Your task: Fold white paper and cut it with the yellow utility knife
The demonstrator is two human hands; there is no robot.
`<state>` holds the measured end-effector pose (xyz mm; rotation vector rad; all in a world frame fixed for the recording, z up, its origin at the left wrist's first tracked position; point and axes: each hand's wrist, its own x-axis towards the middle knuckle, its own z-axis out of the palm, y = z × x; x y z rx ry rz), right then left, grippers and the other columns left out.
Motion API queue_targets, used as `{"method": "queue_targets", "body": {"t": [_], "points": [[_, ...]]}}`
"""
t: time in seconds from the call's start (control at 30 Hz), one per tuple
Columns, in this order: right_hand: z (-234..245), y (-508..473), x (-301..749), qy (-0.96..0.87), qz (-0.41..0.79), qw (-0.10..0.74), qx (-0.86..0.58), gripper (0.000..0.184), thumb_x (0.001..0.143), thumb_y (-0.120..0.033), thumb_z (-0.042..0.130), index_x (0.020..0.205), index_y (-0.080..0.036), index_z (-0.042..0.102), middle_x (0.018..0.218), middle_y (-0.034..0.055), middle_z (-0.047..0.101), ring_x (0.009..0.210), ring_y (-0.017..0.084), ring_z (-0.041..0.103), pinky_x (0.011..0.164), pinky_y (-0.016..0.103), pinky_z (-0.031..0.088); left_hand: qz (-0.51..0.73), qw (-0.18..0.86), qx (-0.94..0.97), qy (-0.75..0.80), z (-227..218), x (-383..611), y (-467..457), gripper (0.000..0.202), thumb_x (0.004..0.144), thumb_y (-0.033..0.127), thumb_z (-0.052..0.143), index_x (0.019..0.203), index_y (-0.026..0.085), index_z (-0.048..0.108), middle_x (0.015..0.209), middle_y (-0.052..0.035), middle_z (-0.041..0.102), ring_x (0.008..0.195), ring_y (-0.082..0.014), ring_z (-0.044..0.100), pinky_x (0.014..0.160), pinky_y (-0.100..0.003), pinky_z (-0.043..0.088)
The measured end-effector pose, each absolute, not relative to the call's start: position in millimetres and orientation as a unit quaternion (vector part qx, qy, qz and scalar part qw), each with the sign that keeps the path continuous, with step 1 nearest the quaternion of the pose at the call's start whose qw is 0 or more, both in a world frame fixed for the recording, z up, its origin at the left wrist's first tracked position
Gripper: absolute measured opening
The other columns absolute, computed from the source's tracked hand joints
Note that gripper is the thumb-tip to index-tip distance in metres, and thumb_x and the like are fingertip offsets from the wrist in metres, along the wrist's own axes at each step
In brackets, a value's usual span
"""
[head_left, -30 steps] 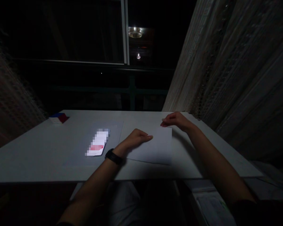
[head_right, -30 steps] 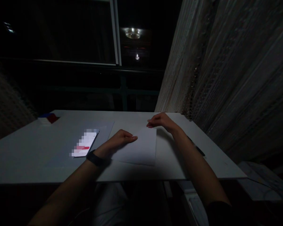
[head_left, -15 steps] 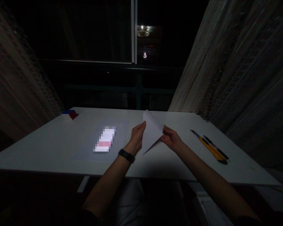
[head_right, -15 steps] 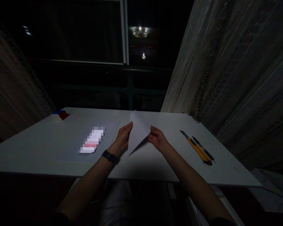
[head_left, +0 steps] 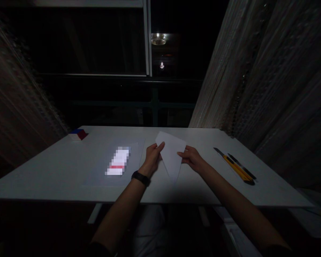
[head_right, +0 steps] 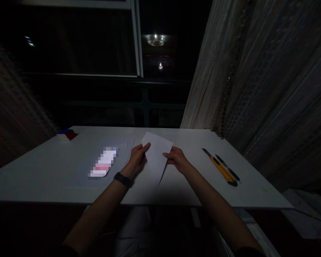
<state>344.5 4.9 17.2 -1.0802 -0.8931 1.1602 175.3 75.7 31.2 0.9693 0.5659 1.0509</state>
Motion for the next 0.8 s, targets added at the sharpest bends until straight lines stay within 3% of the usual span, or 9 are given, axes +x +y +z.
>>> {"method": "queue_targets", "body": {"t": [0.27,0.47,0.67,0.8], "points": [[21.0,2.6,381.3,-0.399,0.465,0.607,-0.507,0.039,0.053,-0.024,0.081,0.089,-0.015,0.068,0.077,0.0055,0.072,0.067,0.019,0.067,0.059,0.028,0.053,0.366,0.715,0.502,0.32,30.1,165.7,85.4,0.026,0.062,0.024,0.08,0.071,0.006,0.064,0.073,-0.013,0.068,0.059,-0.0175,0.066,0.056,-0.027,0.057],[18.2,1.4,380.6,-0.443,0.513,0.569,-0.465,0.042,0.052,-0.023,0.082,0.091,-0.014,0.068,0.087,0.0076,0.072,0.077,0.022,0.067,0.071,0.032,0.052,0.342,0.708,0.537,0.305,30.5,165.2,82.5,0.027,0.063,0.025,0.08,0.073,0.005,0.064,0.069,-0.0134,0.068,0.058,-0.018,0.067,0.056,-0.026,0.057],[18.8,-1.4,381.7,-0.463,0.52,0.55,-0.462,0.04,0.053,-0.019,0.081,0.09,-0.013,0.07,0.086,0.0075,0.072,0.079,0.021,0.066,0.078,0.032,0.049,0.253,0.715,0.584,0.289,31.4,162.7,80.1,0.036,0.062,0.024,0.08,0.087,0.004,0.065,0.08,-0.0183,0.069,0.059,-0.0208,0.069,0.043,-0.019,0.049],[24.1,-6.2,378.8,-0.476,0.546,0.526,-0.446,0.045,0.052,-0.017,0.081,0.096,-0.013,0.068,0.091,0.0081,0.072,0.083,0.022,0.066,0.081,0.034,0.048,0.236,0.71,0.598,0.288,31.2,162.2,80.5,0.032,0.063,0.024,0.079,0.085,0.005,0.066,0.075,-0.0159,0.069,0.058,-0.0209,0.069,0.041,-0.018,0.046]]}}
